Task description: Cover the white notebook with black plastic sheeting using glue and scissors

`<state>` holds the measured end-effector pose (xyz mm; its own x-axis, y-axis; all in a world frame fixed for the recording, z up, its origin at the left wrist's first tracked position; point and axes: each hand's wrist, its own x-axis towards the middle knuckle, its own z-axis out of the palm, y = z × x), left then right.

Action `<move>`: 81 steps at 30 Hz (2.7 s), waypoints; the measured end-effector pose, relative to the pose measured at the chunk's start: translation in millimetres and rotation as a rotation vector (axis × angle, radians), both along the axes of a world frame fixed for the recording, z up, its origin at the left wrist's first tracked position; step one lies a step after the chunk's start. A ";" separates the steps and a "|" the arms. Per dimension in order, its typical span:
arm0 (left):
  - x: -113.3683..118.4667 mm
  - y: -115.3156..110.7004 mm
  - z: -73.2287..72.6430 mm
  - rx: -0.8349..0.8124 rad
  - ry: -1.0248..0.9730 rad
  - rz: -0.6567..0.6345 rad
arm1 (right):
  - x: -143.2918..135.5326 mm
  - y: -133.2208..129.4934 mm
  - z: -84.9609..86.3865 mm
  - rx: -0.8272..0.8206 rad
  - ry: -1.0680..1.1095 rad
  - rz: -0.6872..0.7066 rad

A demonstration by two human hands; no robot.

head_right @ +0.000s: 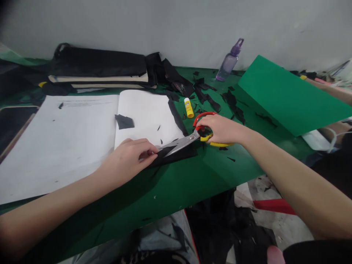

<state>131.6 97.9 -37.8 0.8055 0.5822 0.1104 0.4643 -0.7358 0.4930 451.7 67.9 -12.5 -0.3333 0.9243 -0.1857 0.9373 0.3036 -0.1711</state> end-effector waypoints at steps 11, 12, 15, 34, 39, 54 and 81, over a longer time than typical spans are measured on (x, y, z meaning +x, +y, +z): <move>0.1 0.9 -1.4 0.011 0.020 -0.023 | -8.1 7.2 -2.1 0.003 -0.007 0.010; 0.0 0.9 -1.1 0.011 0.021 -0.024 | -8.4 8.3 -1.7 0.004 -0.003 0.011; -0.2 0.7 -1.1 0.015 0.014 -0.028 | -9.8 12.4 -0.7 -0.011 0.014 0.016; -1.0 0.4 -2.3 0.061 -0.009 -0.032 | -22.6 21.5 -5.9 -0.079 0.063 0.054; -1.4 1.9 -5.3 0.072 -0.013 -0.034 | -25.2 20.4 -5.4 -0.084 0.074 0.035; 5.9 -61.2 -10.3 0.473 -0.071 -0.386 | -26.9 17.0 -5.1 -0.085 0.065 0.011; 5.7 -59.3 -27.3 0.434 0.116 -0.381 | -22.7 17.3 -5.2 -0.104 -0.015 -0.009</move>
